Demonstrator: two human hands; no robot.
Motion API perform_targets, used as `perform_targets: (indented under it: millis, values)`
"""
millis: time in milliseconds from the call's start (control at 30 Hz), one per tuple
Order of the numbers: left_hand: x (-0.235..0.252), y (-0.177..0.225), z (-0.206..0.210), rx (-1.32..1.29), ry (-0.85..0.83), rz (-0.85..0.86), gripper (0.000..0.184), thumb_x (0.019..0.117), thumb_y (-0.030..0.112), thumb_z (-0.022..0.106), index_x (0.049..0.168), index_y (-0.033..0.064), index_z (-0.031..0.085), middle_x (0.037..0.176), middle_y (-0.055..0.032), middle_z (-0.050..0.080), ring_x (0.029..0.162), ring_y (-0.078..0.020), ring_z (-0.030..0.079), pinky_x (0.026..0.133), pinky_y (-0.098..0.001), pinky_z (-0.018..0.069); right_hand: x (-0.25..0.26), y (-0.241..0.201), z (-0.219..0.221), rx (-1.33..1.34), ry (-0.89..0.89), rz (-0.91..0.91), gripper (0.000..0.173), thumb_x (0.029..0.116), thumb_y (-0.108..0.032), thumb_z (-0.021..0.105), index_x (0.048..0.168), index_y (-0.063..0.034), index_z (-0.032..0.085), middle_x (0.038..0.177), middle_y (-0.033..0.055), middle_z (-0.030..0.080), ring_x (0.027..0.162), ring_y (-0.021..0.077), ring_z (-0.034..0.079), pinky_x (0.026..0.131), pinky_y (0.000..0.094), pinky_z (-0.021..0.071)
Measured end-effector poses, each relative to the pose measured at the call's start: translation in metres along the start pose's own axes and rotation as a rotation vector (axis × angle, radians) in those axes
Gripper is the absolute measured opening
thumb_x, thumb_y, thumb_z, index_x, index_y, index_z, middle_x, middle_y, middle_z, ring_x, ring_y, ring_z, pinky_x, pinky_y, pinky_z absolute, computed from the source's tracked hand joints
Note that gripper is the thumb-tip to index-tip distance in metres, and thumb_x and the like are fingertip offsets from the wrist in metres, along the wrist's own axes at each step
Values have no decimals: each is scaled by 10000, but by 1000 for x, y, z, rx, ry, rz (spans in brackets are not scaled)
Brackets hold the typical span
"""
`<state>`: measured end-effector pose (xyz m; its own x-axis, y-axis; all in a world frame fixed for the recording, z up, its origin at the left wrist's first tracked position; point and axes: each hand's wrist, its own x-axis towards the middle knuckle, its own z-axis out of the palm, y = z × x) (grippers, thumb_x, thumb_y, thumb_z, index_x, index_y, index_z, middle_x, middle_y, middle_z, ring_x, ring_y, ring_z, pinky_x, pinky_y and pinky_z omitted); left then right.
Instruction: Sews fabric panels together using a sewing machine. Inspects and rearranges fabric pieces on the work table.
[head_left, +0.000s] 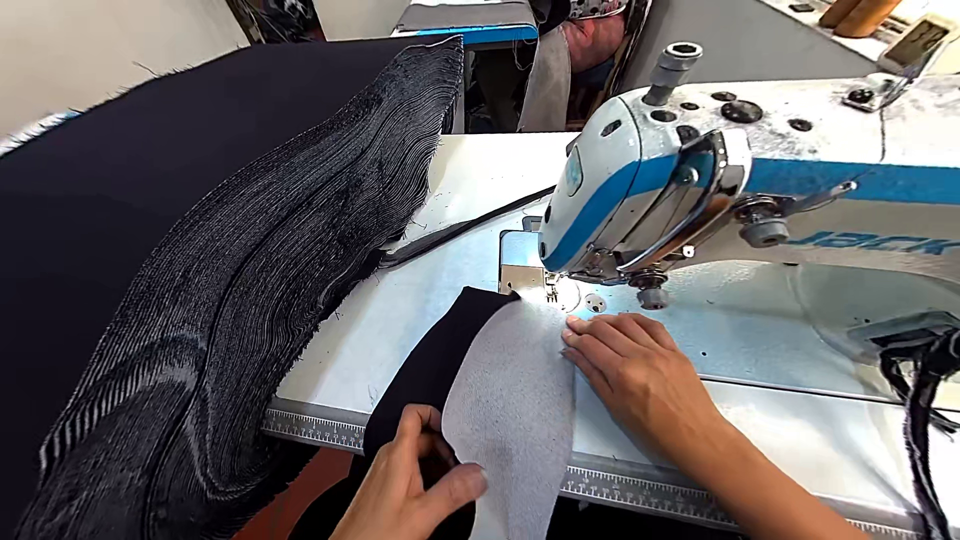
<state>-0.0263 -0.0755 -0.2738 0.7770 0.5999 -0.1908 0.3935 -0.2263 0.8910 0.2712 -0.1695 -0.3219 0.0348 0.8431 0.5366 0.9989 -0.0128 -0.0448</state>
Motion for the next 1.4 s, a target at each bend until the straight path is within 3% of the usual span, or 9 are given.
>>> perform_targets:
  millis: [133, 333, 600, 767, 867, 1000, 1100, 1200, 1400]
  values:
    - [0, 2, 5, 229, 18, 202, 313, 983, 259, 633, 944, -44, 702, 863, -144, 710, 838, -221, 696, 766, -388, 550, 1, 0, 0, -4, 4, 1, 396, 1031, -301, 462, 975, -87, 791, 1075, 66, 759, 1020, 271, 708, 905, 481, 531]
    - [13, -19, 13, 147, 234, 125, 415, 1047, 205, 425, 1085, -123, 677, 798, -160, 689, 750, -153, 673, 727, -332, 537, 2, 1, -2, -24, 19, -22, 373, 988, -271, 482, 951, -40, 773, 1040, 110, 754, 990, 302, 710, 875, 492, 527]
    - [23, -33, 27, -140, 452, 71, 380, 1010, 137, 487, 662, 21, 585, 571, 110, 472, 558, 131, 445, 567, -73, 372, 2, -1, 0, -66, 18, 2, 568, 1019, -519, 434, 988, -78, 790, 1089, 91, 764, 1006, 286, 717, 862, 504, 525]
    - [20, -24, 4, 386, 275, 14, 593, 1041, 340, 446, 527, 45, 476, 474, -17, 395, 451, -110, 420, 466, -292, 337, 1, 1, -1, -62, 11, 6, 671, 997, -638, 400, 981, -95, 794, 1072, 79, 765, 1002, 281, 715, 851, 509, 529]
    - [16, -1, -10, 859, 200, -87, 670, 1030, 501, 469, 659, -33, 630, 566, -203, 600, 575, -408, 673, 508, -558, 503, 1, 2, 0, -58, 4, 7, 674, 1000, -640, 394, 994, -101, 798, 1067, 72, 764, 1005, 275, 710, 869, 502, 525]
    - [29, 18, -20, 954, 407, 325, 281, 851, 336, 739, 804, 63, 691, 629, -75, 600, 518, -239, 628, 452, -394, 514, 2, 4, 1, -57, 8, 0, 670, 1001, -645, 397, 979, -107, 796, 1056, 67, 764, 986, 264, 706, 870, 480, 521]
    - [52, 52, 5, 666, 195, 643, 142, 952, 182, 671, 990, 59, 730, 909, -99, 698, 835, -216, 712, 718, -319, 599, 1, 5, 1, -39, 8, -1, 650, 1012, -626, 400, 975, -111, 795, 1062, 66, 763, 987, 261, 705, 885, 471, 521]
    - [92, 46, 41, 507, -18, 813, 303, 1029, 262, 598, 1233, 48, 660, 1238, -144, 678, 1239, -289, 626, 1065, -420, 501, -1, 5, 1, -27, 15, -13, 498, 1005, -435, 412, 956, -110, 785, 1081, 65, 764, 1016, 277, 710, 872, 481, 532]
    - [124, 7, 41, 824, -53, 617, 884, 942, 777, 344, 1528, 129, 478, 1608, -162, 410, 1510, -486, 273, 1122, -801, 180, -3, 5, 6, -11, 45, 13, 594, 1034, -589, 405, 1005, -127, 777, 1102, 66, 765, 997, 260, 710, 873, 447, 522]
